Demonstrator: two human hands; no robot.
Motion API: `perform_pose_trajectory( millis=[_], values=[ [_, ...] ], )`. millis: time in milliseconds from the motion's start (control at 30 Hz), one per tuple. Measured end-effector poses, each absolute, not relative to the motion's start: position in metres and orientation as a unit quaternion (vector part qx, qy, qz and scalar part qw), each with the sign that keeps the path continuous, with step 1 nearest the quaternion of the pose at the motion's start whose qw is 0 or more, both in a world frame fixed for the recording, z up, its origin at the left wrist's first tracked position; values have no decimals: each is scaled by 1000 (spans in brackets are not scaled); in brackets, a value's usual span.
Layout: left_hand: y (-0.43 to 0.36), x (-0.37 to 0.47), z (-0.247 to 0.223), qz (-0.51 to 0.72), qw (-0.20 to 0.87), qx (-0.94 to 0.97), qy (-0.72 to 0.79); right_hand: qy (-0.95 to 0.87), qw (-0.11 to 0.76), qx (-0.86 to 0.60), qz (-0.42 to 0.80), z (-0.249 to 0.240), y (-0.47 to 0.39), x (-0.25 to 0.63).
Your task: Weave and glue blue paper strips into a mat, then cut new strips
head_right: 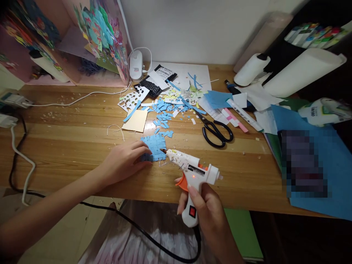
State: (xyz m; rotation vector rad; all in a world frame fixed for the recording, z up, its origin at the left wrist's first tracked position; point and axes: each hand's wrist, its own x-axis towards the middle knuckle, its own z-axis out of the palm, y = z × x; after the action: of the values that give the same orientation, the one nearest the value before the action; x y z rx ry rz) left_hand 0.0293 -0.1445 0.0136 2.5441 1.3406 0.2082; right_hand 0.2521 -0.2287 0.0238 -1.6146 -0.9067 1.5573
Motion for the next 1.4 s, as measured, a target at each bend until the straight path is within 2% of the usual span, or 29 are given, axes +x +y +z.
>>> perform_pose_trajectory(
  millis=[367, 900, 1400],
  values=[
    [-135, 25, 7, 131, 222, 856, 448, -378, 299, -627, 612, 24, -228, 251],
    [-129, 24, 5, 153, 257, 827, 476, -532, 221, -644, 503, 18, -223, 237],
    [-127, 23, 4, 183, 277, 833, 443, -508, 203, -659, 516, 17, -220, 234]
  ],
)
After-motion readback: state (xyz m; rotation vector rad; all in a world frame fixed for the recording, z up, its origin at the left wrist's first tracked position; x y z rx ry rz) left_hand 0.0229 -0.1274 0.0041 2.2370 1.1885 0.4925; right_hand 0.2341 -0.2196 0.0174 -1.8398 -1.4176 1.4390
